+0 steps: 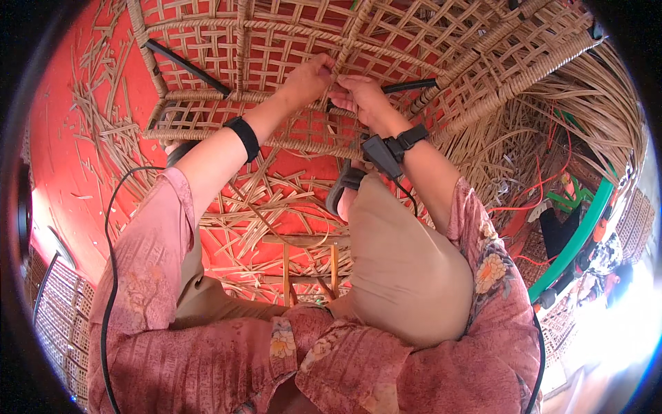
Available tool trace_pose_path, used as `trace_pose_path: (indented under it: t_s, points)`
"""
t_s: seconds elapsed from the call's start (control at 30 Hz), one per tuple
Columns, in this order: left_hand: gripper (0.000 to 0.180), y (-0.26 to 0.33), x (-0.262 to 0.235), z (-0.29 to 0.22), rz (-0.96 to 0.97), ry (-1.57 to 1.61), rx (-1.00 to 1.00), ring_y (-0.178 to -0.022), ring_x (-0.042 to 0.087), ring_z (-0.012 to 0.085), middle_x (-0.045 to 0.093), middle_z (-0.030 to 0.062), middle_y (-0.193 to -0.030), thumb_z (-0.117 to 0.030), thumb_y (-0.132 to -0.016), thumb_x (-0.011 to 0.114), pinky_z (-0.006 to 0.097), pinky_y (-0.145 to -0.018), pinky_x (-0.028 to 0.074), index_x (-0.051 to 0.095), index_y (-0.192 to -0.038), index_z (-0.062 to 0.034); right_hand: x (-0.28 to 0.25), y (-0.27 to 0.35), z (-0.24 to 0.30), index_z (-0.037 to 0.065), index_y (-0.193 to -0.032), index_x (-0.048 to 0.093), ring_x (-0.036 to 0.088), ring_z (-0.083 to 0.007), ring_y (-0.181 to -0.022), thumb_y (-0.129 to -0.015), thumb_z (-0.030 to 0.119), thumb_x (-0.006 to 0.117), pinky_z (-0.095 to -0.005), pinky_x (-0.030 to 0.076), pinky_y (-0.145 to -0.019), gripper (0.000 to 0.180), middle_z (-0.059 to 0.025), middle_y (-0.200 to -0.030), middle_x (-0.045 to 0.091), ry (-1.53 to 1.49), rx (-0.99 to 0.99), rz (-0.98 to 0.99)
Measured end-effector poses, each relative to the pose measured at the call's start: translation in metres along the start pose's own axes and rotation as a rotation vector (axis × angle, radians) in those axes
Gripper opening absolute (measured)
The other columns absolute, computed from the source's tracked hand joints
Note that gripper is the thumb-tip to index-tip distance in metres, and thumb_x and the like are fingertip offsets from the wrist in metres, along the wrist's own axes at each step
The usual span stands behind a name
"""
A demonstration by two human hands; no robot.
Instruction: The person is weaving a bamboo chair or large basket using bamboo strips.
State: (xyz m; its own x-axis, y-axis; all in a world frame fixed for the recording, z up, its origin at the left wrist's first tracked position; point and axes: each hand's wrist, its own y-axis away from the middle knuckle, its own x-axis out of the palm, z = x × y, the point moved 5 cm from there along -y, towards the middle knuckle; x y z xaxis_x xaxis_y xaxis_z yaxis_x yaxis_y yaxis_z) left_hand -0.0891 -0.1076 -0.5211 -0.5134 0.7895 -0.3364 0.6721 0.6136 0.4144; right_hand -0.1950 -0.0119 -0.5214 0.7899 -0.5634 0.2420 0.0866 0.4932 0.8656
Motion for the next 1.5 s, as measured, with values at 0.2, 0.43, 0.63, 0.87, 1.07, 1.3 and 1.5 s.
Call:
trace_pose_path:
  t_s: [0.2,0.43,0.63,0.87,1.07,1.3,1.5]
  points:
    - [0.031,-0.001,0.013,-0.003,0.049,0.138,-0.017,-0.082,0.063,0.0302,0.064,0.0175,-0.087,-0.016,-0.082,0.058,0.038,-0.072,0.048,0.056,-0.111,-0.0081,-0.004,-0.003,-0.003,-0.001,-0.096,0.058,0.066,-0.0181,-0.074,-0.091,0.017,0.058,-0.0252,0.055,-0.059,0.018,-0.0096,-0.087,0.064,0.087,-0.073,-0.117]
    - [0.035,-0.001,-0.010,-0.026,-0.090,-0.438,0.161,-0.091,0.062,0.0351,0.065,0.0197,-0.094,-0.023,-0.078,0.060,0.041,-0.078,0.048,0.060,-0.110,-0.0102,0.004,0.003,0.005,-0.002,-0.090,0.057,0.061,-0.0137,-0.053,-0.091,0.015,0.055,-0.0230,0.048,-0.043,0.017,-0.0079,-0.076,0.063,0.337,-0.144,-0.287]
    - [0.037,0.000,-0.008,-0.026,0.048,-0.197,0.153,-0.093,0.061,0.0355,0.064,0.0201,-0.096,-0.023,-0.076,0.063,0.042,-0.079,0.047,0.060,-0.109,-0.0071,0.000,-0.008,0.013,-0.002,-0.090,0.057,0.057,-0.0130,-0.048,-0.092,0.013,0.050,-0.0244,0.040,-0.037,0.016,-0.0076,-0.069,0.060,0.594,-0.204,-0.333]
    - [0.031,0.000,-0.008,-0.028,-0.038,-0.313,0.234,-0.093,0.061,0.0388,0.064,0.0214,-0.095,-0.020,-0.072,0.067,0.047,-0.079,0.048,0.060,-0.096,-0.0016,0.000,-0.010,0.003,0.002,-0.093,0.057,0.051,-0.0104,-0.053,-0.093,0.013,0.046,-0.0234,0.036,-0.042,0.016,-0.0063,-0.074,0.059,0.300,-0.149,-0.228]
    - [0.029,0.005,-0.003,-0.030,-0.101,-0.319,0.232,-0.087,0.062,0.0402,0.063,0.0235,-0.090,-0.021,-0.073,0.064,0.048,-0.075,0.048,0.057,-0.092,-0.0006,-0.007,0.010,-0.005,0.006,-0.096,0.058,0.053,-0.0078,-0.062,-0.092,0.019,0.051,-0.0214,0.035,-0.046,0.015,-0.0025,-0.079,0.058,0.172,-0.247,-0.114]
    - [0.023,-0.002,-0.004,-0.019,-0.017,-0.122,0.238,-0.076,0.063,0.0307,0.065,0.0156,-0.087,-0.023,-0.077,0.064,0.039,-0.071,0.050,0.065,-0.095,-0.0091,-0.010,0.010,-0.007,0.003,-0.091,0.059,0.051,-0.0086,-0.050,-0.089,0.019,0.059,-0.0218,0.037,-0.044,0.015,-0.0024,-0.073,0.058,0.331,-0.168,-0.226]
    - [0.025,-0.018,-0.013,-0.021,0.411,-0.172,0.113,-0.067,0.060,0.0171,0.064,0.0089,-0.081,-0.021,-0.081,0.065,0.034,-0.067,0.050,0.066,-0.105,-0.0134,-0.006,-0.002,0.003,-0.002,-0.086,0.061,0.052,-0.0113,-0.048,-0.088,0.021,0.060,-0.0247,0.043,-0.042,0.023,-0.0049,-0.070,0.059,0.355,-0.213,-0.317]
